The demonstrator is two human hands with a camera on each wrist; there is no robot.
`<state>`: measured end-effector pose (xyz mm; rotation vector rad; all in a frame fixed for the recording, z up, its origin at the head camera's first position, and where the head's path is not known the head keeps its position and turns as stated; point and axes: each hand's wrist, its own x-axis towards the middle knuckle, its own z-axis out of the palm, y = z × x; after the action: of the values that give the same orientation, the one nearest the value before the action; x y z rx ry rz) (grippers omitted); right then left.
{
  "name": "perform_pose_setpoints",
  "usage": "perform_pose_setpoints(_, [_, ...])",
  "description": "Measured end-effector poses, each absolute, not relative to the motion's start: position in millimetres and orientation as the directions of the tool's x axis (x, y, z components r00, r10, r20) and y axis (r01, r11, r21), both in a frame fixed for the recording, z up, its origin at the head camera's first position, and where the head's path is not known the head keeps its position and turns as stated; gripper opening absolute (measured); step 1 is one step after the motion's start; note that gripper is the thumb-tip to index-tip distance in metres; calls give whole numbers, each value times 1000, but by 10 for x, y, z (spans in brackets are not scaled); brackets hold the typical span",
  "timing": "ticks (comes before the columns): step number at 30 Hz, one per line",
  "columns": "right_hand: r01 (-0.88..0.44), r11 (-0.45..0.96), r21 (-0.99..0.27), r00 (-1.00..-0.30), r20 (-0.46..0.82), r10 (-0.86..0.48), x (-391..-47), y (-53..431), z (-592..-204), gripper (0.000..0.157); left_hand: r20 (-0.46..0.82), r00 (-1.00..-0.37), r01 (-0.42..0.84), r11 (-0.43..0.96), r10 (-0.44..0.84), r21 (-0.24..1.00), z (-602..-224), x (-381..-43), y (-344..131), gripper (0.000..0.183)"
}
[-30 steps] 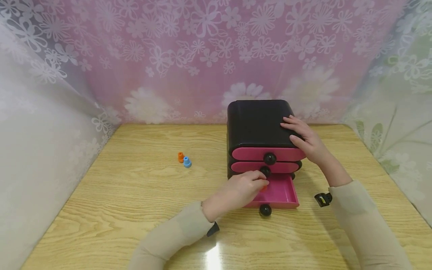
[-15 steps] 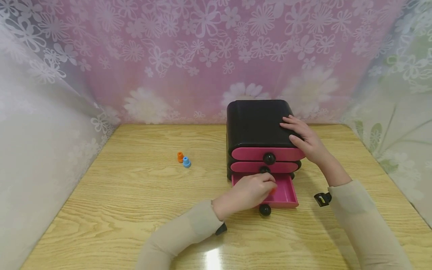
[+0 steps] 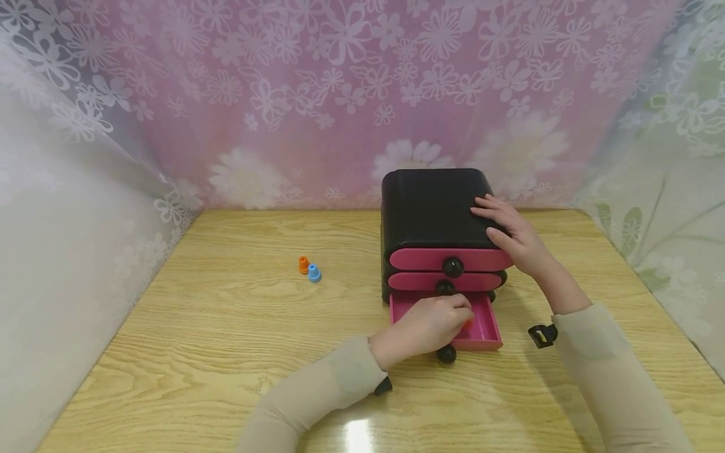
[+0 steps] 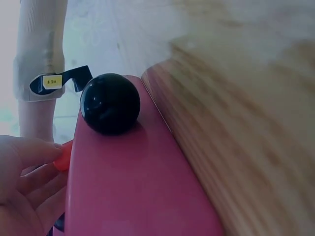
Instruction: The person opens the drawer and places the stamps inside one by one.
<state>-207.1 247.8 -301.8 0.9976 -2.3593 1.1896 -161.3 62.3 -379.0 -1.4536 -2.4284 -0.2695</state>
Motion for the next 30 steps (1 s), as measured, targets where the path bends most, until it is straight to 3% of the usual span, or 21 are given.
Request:
perform_pose_setpoints(13, [-702, 414, -579, -711, 548, -439, -2086, 2504, -3051, 34, 302, -450, 881, 473, 840, -5, -3821, -1627, 721, 11])
perform_pose_setpoints(30, [-698, 419, -581, -715, 543, -440, -2079, 2488, -3036, 34, 155, -459, 877, 474, 875, -79, -3834, -1624, 796, 13])
